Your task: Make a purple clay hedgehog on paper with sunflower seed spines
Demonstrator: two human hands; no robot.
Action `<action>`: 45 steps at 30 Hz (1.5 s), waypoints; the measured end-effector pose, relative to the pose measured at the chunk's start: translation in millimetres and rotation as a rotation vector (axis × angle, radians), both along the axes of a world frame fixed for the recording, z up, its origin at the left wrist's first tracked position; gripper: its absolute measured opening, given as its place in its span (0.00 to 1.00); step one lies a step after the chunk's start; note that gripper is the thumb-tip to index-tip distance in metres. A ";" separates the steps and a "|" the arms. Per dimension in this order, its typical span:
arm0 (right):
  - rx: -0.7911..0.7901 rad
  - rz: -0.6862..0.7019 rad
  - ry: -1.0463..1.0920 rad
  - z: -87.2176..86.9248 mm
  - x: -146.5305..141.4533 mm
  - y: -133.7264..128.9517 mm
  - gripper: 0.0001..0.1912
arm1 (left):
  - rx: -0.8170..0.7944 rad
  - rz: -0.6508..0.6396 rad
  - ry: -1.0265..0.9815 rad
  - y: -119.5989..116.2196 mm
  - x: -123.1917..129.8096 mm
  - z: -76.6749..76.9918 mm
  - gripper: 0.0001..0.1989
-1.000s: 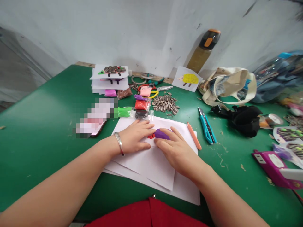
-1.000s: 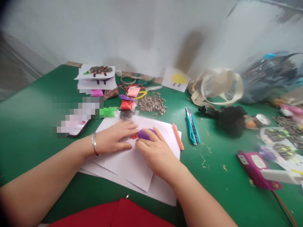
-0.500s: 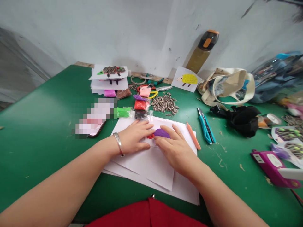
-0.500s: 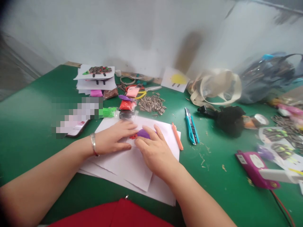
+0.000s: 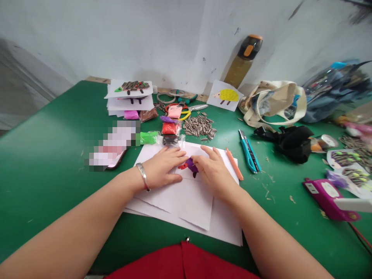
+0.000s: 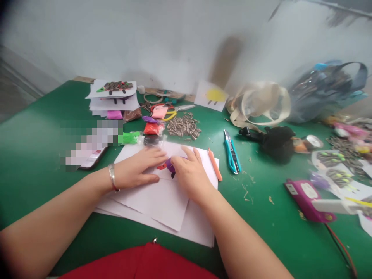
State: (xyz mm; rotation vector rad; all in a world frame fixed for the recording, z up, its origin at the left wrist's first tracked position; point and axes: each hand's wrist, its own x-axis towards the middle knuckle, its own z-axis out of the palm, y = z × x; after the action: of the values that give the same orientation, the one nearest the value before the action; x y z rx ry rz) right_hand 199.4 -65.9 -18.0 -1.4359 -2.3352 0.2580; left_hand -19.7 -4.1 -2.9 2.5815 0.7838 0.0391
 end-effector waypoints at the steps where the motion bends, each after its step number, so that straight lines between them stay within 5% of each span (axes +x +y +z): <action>1: -0.010 0.003 -0.010 -1.3 0.3 0.6 0.14 | 0.003 0.001 -0.005 0.1 -0.2 -0.5 0.26; 7: -0.022 0.032 -0.032 0.0 1.5 0.0 0.14 | 0.024 -0.007 0.012 0.0 -1.6 -1.9 0.26; 13: 0.012 -0.159 0.221 11.0 20.6 2.6 0.12 | 0.015 0.011 0.021 -3.1 -3.2 -0.6 0.28; 28: -0.167 -0.182 0.146 14.9 26.9 -0.1 0.12 | 0.064 0.025 -0.008 -6.2 1.8 -0.7 0.30; 45: -0.027 -0.217 0.311 3.0 15.9 0.9 0.09 | 0.080 -0.015 -0.055 -1.6 1.9 0.9 0.24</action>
State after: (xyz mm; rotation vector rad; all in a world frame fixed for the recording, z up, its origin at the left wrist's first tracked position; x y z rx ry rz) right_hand 215.3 -65.0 -15.0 -1.5255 -1.9201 0.4194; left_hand -17.7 -5.8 -2.0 2.6493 0.7572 0.1388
